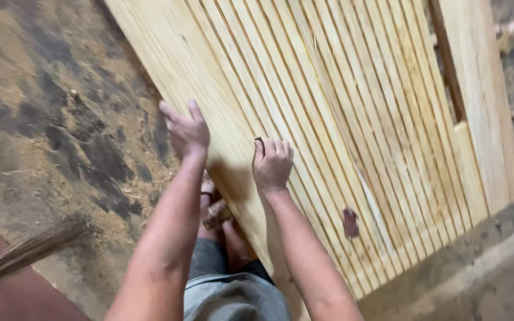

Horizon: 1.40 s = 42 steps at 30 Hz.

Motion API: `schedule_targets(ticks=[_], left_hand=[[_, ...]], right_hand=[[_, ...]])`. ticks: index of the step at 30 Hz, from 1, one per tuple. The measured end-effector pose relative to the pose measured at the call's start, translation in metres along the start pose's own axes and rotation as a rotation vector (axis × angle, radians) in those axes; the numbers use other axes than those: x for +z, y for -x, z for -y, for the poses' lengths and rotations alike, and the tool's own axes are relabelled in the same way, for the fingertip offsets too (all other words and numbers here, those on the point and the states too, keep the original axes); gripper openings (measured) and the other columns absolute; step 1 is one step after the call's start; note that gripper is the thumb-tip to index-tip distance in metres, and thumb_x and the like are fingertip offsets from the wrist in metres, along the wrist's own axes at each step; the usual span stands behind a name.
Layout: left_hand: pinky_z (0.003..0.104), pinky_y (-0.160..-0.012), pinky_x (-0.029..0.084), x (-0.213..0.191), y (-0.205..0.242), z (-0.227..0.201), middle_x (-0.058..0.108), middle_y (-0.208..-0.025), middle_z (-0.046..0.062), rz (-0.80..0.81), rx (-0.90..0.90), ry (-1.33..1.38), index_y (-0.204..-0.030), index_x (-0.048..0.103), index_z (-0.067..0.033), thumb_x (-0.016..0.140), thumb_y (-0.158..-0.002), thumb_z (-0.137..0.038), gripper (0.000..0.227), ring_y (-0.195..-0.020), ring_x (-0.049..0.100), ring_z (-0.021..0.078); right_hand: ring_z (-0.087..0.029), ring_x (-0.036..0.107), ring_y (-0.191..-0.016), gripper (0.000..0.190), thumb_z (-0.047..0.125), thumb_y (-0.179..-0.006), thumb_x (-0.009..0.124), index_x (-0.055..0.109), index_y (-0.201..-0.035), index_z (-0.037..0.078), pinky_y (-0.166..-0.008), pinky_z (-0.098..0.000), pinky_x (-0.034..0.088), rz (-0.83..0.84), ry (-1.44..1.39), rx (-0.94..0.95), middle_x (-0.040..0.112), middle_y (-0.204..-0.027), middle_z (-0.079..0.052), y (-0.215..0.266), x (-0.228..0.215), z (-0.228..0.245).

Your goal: The person carves a large wooden board using a chisel and a mallet. They repeatedly strike the chisel to remove wood shavings and smooth the surface, working methodically along the grain.

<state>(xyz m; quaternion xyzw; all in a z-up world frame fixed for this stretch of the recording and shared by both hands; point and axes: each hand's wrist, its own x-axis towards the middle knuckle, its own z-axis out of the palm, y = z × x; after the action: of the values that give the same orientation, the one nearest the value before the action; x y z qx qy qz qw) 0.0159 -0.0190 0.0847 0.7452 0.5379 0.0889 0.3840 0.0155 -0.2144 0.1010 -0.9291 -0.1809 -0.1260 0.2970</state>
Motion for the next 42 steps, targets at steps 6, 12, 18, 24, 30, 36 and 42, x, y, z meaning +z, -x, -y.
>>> schedule_targets(ticks=[6,12,18,24,30,36,42], left_hand=[[0.058,-0.092,0.055,-0.001,0.0,-0.012,0.055,-0.14,0.034,-0.135,0.051,-0.071,-0.156,0.026,-0.0009,0.057,-0.096,-0.051,0.084,-0.111,0.064,0.0522],[0.053,-0.09,0.058,0.002,-0.004,-0.011,0.056,-0.141,0.03,-0.048,-0.034,-0.051,-0.156,0.025,-0.0008,0.051,-0.096,-0.05,0.082,-0.112,0.067,0.0464],[0.054,-0.09,0.056,0.002,-0.002,-0.006,0.054,-0.14,0.034,-0.121,0.039,-0.076,-0.152,0.03,0.0025,0.056,-0.095,-0.051,0.082,-0.113,0.064,0.0503],[0.054,-0.089,0.056,0.005,0.0,-0.003,0.057,-0.135,0.033,-0.167,0.088,-0.069,-0.151,0.03,0.001,0.061,-0.091,-0.043,0.081,-0.11,0.064,0.0508],[0.055,-0.086,0.056,0.017,-0.006,0.009,0.061,-0.131,0.027,-0.054,-0.088,-0.091,-0.152,0.028,-0.0055,0.066,-0.085,-0.046,0.087,-0.103,0.067,0.0479],[0.052,-0.079,0.06,0.044,-0.015,0.035,0.065,-0.125,0.027,-0.266,0.083,0.086,-0.149,0.036,-0.0051,0.068,-0.077,-0.042,0.087,-0.097,0.072,0.0443],[0.052,-0.083,0.059,0.055,-0.02,0.044,0.064,-0.12,0.029,-0.347,0.151,0.116,-0.148,0.036,-0.0027,0.07,-0.078,-0.042,0.087,-0.1,0.07,0.0445]], right_hand=[[-0.023,0.069,-0.08,0.03,0.028,-0.1,0.07,0.071,-0.112,0.001,-0.073,-0.0353,0.056,-0.027,-0.699,0.378,0.073,-0.088,-0.011,-0.083,0.029,0.004],[-0.023,0.072,-0.079,0.027,0.026,-0.098,0.072,0.072,-0.106,0.0,-0.072,-0.0346,0.057,-0.119,-0.513,0.246,0.075,-0.089,-0.013,-0.184,0.059,0.009],[-0.027,0.074,-0.083,0.026,0.024,-0.095,0.073,0.07,-0.11,0.002,-0.075,-0.0372,0.058,-0.112,-0.48,0.165,0.074,-0.092,-0.013,-0.315,0.133,0.023],[-0.037,0.064,-0.109,0.041,0.026,-0.093,0.075,0.066,-0.129,0.01,-0.095,-0.0477,0.051,-0.089,-0.287,-0.012,0.067,-0.115,-0.019,-0.46,0.209,0.035],[-0.048,0.047,-0.131,0.05,0.038,-0.09,0.076,0.063,-0.138,0.027,-0.101,-0.0562,0.038,0.239,0.045,0.08,0.047,-0.147,-0.022,-0.542,0.253,0.036],[-0.036,0.064,-0.107,0.023,0.027,-0.094,0.073,0.077,-0.112,0.014,-0.099,-0.0439,0.055,0.187,-0.15,0.146,0.054,-0.13,-0.023,-0.546,0.244,0.027],[-0.017,0.062,-0.069,0.02,0.022,-0.093,0.08,0.075,-0.091,0.002,-0.058,-0.0333,0.058,-0.307,-0.513,0.196,0.063,-0.099,-0.012,-0.535,0.208,0.029]])
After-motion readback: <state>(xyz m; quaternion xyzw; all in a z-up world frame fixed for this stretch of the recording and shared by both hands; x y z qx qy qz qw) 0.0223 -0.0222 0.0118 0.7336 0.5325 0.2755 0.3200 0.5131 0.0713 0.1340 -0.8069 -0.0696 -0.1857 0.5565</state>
